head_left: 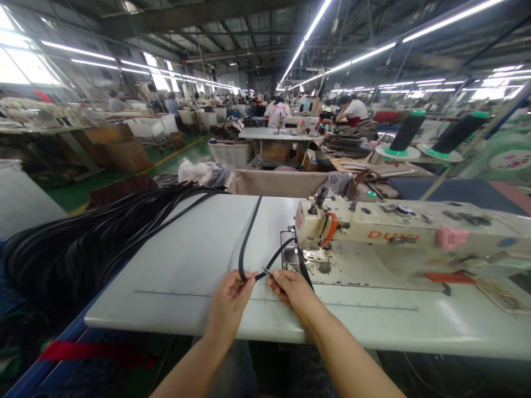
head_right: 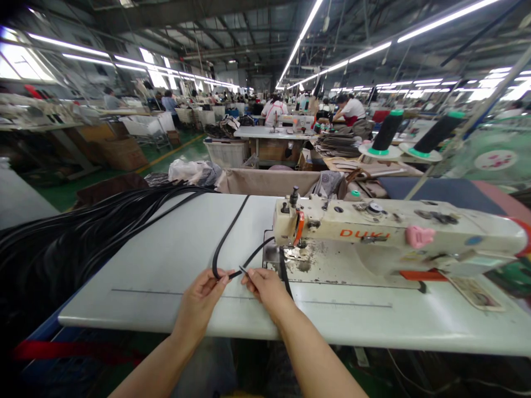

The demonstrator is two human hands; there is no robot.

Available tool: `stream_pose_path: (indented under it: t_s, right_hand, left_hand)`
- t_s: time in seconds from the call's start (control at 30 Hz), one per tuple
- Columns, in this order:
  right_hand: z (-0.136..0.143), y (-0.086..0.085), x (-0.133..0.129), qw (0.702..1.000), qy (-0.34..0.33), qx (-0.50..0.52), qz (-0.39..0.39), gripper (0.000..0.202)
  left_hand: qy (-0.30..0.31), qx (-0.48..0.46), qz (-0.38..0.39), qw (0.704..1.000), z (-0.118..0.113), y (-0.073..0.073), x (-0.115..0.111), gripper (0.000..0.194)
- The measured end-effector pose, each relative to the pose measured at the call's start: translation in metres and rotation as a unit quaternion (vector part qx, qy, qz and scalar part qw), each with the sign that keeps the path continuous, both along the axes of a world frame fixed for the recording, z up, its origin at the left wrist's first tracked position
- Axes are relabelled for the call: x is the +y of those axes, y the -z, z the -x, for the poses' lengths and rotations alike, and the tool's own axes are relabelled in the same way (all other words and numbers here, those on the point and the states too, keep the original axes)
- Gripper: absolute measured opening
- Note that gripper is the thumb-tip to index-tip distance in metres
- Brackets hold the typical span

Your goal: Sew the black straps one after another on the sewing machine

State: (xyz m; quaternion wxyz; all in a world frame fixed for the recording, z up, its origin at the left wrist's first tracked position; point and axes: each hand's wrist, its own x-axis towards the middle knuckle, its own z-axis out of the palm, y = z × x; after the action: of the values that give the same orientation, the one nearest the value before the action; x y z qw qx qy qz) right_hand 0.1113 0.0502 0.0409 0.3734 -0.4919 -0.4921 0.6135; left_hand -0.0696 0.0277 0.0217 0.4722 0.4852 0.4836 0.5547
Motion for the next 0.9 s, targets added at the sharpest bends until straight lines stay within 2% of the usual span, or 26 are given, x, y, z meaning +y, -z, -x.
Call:
stream_pose_path:
  t_s: [0.17, 0.23, 0.27, 0.33, 0.37, 0.4, 0.43, 0.53, 0.7, 0.8, 0.9]
  right_hand:
    - [-0.009, -0.007, -0.008, 0.992, 0.036, -0.092, -0.075, 0.037]
    - [-0.019, -0.009, -0.016, 0.967, 0.061, -0.211, -0.131, 0.028]
    - [-0.025, -0.009, -0.021, 0.936, 0.073, -0.301, -0.168, 0.022]
    - [-0.037, -0.009, -0.031, 0.833, 0.093, -0.492, -0.234, 0.006]
    - [-0.042, -0.007, -0.036, 0.780, 0.099, -0.565, -0.250, 0.016]
    - [-0.047, -0.006, -0.040, 0.743, 0.100, -0.613, -0.252, 0.030]
    - [-0.052, -0.004, -0.044, 0.720, 0.093, -0.643, -0.243, 0.043]
    - [-0.059, 0.000, -0.052, 0.704, 0.038, -0.680, -0.201, 0.058]
    - [-0.059, 0.003, -0.056, 0.684, -0.018, -0.707, -0.180, 0.053]
    - [-0.060, 0.004, -0.054, 0.678, -0.026, -0.713, -0.179, 0.052]
    - [-0.063, 0.009, -0.052, 0.684, -0.028, -0.705, -0.184, 0.053]
  left_hand:
    - [0.006, 0.076, 0.018, 0.997, 0.010, -0.005, -0.002, 0.031]
    - [0.021, 0.132, 0.014, 0.991, 0.018, -0.009, 0.000, 0.032]
    - [0.034, 0.151, 0.006, 0.988, 0.022, -0.010, 0.002, 0.033]
    - [0.058, 0.166, -0.008, 0.984, 0.030, -0.013, 0.005, 0.037]
    - [0.069, 0.169, -0.010, 0.983, 0.034, -0.013, 0.006, 0.039]
    - [0.080, 0.174, -0.010, 0.982, 0.038, -0.012, 0.008, 0.041]
    - [0.091, 0.183, -0.005, 0.979, 0.042, -0.011, 0.009, 0.042]
    - [0.097, 0.225, 0.016, 0.970, 0.055, -0.009, 0.014, 0.040]
    - [0.009, 0.344, 0.015, 0.939, 0.093, -0.014, 0.028, 0.055]
    - [-0.027, 0.414, 0.050, 0.908, 0.136, -0.021, 0.036, 0.057]
    - [-0.080, 0.484, 0.084, 0.867, 0.195, -0.029, 0.041, 0.052]
